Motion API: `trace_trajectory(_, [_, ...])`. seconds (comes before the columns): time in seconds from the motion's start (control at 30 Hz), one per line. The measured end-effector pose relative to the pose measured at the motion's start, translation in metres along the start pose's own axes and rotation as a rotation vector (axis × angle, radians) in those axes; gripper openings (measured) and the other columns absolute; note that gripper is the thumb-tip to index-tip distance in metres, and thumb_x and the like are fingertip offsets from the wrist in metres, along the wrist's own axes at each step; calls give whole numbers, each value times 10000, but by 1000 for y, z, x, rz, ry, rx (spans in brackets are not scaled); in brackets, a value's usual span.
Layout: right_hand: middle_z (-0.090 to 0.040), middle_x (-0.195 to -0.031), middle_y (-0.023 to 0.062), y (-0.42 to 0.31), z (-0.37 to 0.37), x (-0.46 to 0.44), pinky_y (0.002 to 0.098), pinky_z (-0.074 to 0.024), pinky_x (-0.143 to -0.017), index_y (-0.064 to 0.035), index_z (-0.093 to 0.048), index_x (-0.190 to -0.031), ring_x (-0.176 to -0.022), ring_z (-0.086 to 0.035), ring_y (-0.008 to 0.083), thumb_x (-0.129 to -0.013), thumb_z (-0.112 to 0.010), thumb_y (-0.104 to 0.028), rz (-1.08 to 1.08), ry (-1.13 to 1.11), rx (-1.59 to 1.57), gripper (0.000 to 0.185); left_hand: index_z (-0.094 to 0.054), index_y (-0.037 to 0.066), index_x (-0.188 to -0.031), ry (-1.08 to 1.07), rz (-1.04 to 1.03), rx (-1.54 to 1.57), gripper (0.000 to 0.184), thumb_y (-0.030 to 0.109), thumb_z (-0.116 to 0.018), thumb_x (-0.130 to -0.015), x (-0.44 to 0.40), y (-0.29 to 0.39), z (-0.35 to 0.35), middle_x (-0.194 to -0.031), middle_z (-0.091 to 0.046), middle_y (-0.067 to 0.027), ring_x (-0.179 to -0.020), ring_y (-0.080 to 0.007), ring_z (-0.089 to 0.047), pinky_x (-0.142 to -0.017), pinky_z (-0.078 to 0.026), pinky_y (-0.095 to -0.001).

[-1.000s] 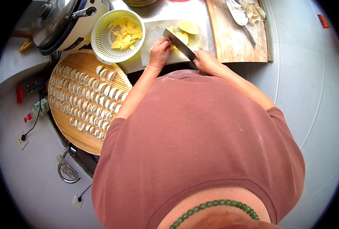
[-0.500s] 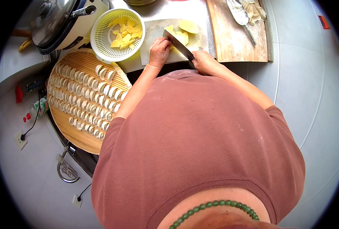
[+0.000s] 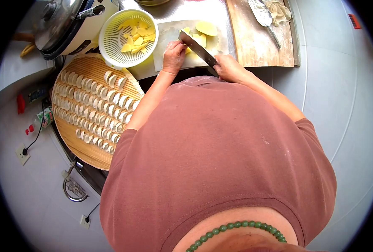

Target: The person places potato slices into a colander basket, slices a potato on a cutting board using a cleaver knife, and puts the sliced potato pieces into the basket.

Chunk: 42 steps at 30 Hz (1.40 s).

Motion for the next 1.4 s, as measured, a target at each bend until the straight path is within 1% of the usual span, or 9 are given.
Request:
trace_trajectory(0.27, [-603,-653,248,2,-5,-2,440,-520,-571,66,-576,-833,-606,-662,348,-823,-492,14,22,8,36,99,-627,63,-788,-22,-1,16,91,13,-679,-732,0,0,2,-877,-648,-78,-846,-296,-609,-782,-501,-360])
trace_trajectory(0.37, [-610,-646,251,2,-11,-12,444,-524,-571,74,-574,-811,-594,-661,353,-811,-486,31,-34,-34,36,99,-629,65,-789,-28,-5,16,88,21,-681,-733,-1,0,2,-882,-649,-76,-851,-295,-607,-782,-501,-361])
trace_trajectory(0.47, [-615,-641,251,30,-33,-36,443,-528,-572,81,-575,-791,-584,-661,351,-797,-476,47,110,31,43,105,-629,66,-787,-42,4,1,86,32,-685,-732,1,-1,3,-885,-650,-74,-855,-292,-606,-781,-501,-363])
trace_trajectory(0.67, [-613,-636,241,23,-28,-33,440,-527,-580,81,-573,-791,-599,-663,345,-797,-468,40,109,35,86,112,-623,66,-784,-41,12,-20,82,39,-682,-734,3,0,2,-884,-647,-71,-848,-289,-602,-776,-500,-365])
trace_trajectory(0.87, [-597,-637,226,1,-3,-2,435,-519,-597,64,-575,-839,-618,-655,343,-817,-473,8,16,-5,4,118,-616,63,-787,-19,11,-21,85,22,-668,-733,4,-1,1,-876,-642,-72,-844,-291,-603,-774,-499,-366])
trace_trajectory(0.97, [-601,-665,248,-4,1,5,440,-518,-607,65,-579,-849,-631,-655,359,-817,-477,2,15,1,11,124,-623,63,-789,-3,-13,-24,89,14,-671,-732,3,-2,1,-877,-653,-66,-828,-283,-617,-756,-504,-361])
trace_trajectory(1.27, [-617,-718,281,6,-12,-9,451,-528,-634,80,-582,-831,-685,-660,401,-802,-493,8,44,11,112,118,-636,63,-793,-5,-8,-23,88,9,-674,-735,3,-1,3,-885,-662,-69,-836,-277,-628,-752,-508,-355])
trace_trajectory(1.37, [-620,-688,267,15,-26,-28,440,-537,-621,84,-583,-814,-652,-665,384,-791,-485,29,4,-59,18,115,-639,62,-795,-9,-4,-25,85,11,-674,-737,4,-2,3,-888,-663,-73,-840,-279,-629,-750,-510,-354])
trace_trajectory(1.4, [-617,-669,258,20,-29,-30,435,-538,-612,84,-582,-810,-632,-665,370,-788,-480,35,51,-23,40,115,-639,61,-795,-8,-5,-25,84,12,-675,-737,4,-2,3,-888,-664,-75,-840,-279,-629,-749,-511,-354])
Point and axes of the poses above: each hand's wrist, its own x-axis away from the middle knuckle, its own z-axis out of the back of the hand, y = z × x, the point moved 2 cm from there along -x, towards the middle knuckle
